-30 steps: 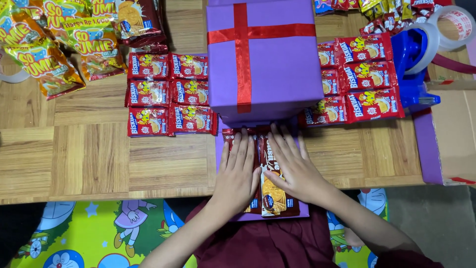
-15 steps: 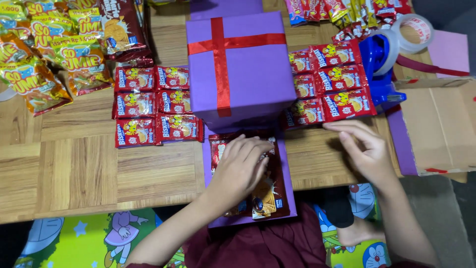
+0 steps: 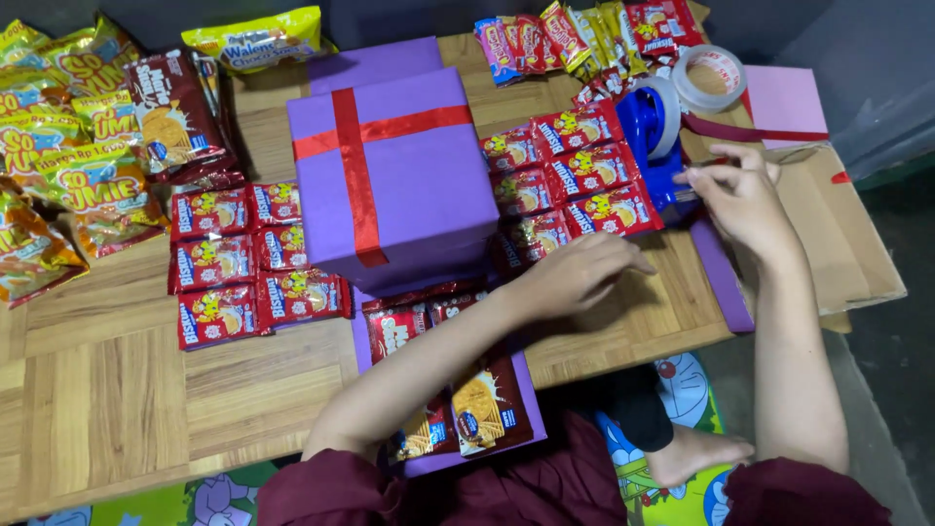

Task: The person constructs a decorative snack box by taping various packaged snacks onto a purple cardboard base.

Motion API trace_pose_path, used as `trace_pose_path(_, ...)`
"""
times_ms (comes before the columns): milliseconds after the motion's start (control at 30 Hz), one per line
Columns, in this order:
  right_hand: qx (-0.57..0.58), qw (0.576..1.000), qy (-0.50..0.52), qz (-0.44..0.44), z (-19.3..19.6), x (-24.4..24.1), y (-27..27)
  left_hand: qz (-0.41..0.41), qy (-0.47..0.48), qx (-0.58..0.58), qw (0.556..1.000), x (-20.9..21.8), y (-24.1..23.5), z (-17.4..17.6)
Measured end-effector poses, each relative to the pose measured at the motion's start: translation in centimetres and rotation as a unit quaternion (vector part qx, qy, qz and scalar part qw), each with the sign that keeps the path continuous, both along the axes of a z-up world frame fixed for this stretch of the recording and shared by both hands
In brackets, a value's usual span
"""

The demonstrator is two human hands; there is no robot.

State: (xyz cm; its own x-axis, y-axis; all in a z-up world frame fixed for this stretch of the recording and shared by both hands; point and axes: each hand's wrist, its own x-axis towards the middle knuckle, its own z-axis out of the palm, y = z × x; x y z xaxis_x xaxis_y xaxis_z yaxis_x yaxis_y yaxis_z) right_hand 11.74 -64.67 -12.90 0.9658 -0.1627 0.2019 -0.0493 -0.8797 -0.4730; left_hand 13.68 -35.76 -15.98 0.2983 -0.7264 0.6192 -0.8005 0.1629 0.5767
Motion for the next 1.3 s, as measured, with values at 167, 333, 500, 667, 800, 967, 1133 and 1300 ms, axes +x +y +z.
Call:
trace_pose_path(167, 0.127, 0.99, 0.008, -0.054, 0.4, 0.8, 0.8, 0.058, -0.126, 0.043, 0.989, 0.4, -0.3, -2.7)
trace_pose_path(333, 0.29, 0.954, -0.059, -0.037, -0.7, 0.7, 0.4, 0.069, -0.107, 0.034, 0.991, 0.1, -0.2, -2.6)
trace_pose_path(500, 0.279, 0.958, -0.053, -0.047, 0.7, -2.3, 2.3, 0.086, -0.039, 0.002, 0.996, 0.0, 0.2, -1.6)
trace_pose_path(667, 0.22, 0.973, -0.051, -0.054, 0.4, -4.2, 3.0, 0.112, -0.056, -0.038, 0.991, 0.1, -0.7, -2.5)
trace_pose_path(800, 0.242, 0.968, -0.049, -0.037, -0.5, -4.1, 2.8, 0.102, -0.058, -0.015, 0.993, -0.1, 0.3, -0.9)
trace_pose_path(967, 0.18, 0.98, -0.069, -0.048, 0.3, -4.4, 4.0, 0.105, -0.086, 0.001, 0.991, -0.2, 0.6, -0.8)
trace_pose_path(1133, 0.082, 0.993, -0.065, -0.049, 1.9, -5.5, 5.0, 0.106, -0.143, 0.014, 0.984, -0.5, 0.8, 0.1)
trace_pose_path(1300, 0.068, 0.99, -0.116, -0.037, 4.7, -8.0, 7.7, 0.159, -0.192, 0.005, 0.968, -0.4, 0.5, 1.6)
